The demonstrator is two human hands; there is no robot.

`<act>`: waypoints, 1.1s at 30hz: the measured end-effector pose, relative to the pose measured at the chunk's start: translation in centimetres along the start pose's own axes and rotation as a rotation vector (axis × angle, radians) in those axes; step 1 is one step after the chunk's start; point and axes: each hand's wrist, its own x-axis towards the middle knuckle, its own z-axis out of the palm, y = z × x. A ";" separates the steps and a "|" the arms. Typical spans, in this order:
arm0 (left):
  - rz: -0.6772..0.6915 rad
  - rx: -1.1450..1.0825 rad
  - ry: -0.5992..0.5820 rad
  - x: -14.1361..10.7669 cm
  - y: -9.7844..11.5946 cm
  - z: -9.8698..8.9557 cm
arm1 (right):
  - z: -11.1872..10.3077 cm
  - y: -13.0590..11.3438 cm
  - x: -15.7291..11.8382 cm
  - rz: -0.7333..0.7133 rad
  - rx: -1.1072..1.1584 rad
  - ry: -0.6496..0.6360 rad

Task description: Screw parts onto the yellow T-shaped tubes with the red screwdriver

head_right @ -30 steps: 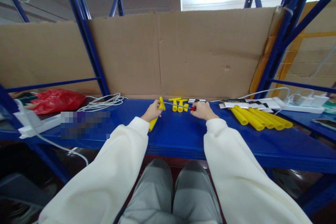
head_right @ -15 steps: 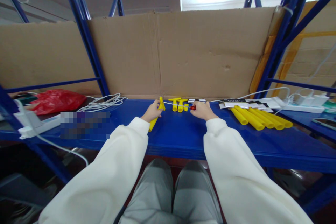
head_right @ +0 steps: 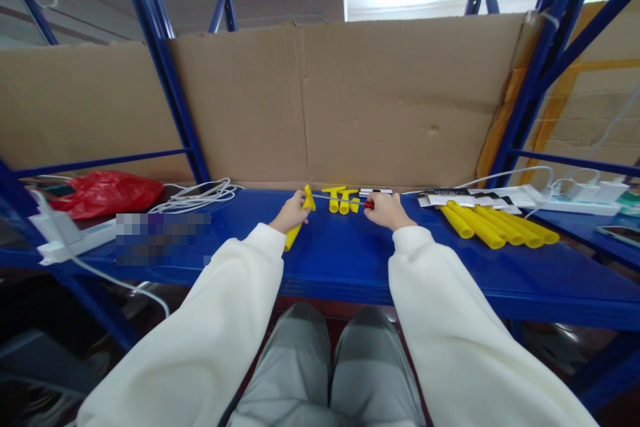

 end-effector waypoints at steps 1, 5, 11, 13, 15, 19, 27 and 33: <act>-0.001 0.003 0.000 0.0 0.0 0.0 | -0.1 0.0 0.0 -0.007 0.002 0.010; 0.005 0.020 0.006 -0.1 0.1 0.0 | -0.2 -0.1 -0.2 0.008 -0.005 0.019; -0.004 0.026 -0.003 0.0 0.1 -0.1 | 0.0 -0.5 -0.2 0.030 -0.024 -0.026; -0.009 0.014 -0.002 -0.1 0.1 -0.1 | 0.1 -0.3 -0.1 0.007 -0.021 -0.014; -0.004 0.003 -0.002 -0.1 0.1 -0.1 | 0.2 -0.1 0.0 -0.006 -0.015 -0.001; 0.003 -0.004 0.001 -0.1 0.1 -0.1 | 0.4 0.2 0.1 -0.003 0.015 -0.002; 0.001 0.007 -0.001 0.0 0.0 0.0 | 0.3 0.0 0.1 0.026 -0.034 -0.044; 0.003 0.011 -0.001 -0.2 0.2 -0.1 | -0.2 -0.3 -0.1 0.043 -0.013 -0.081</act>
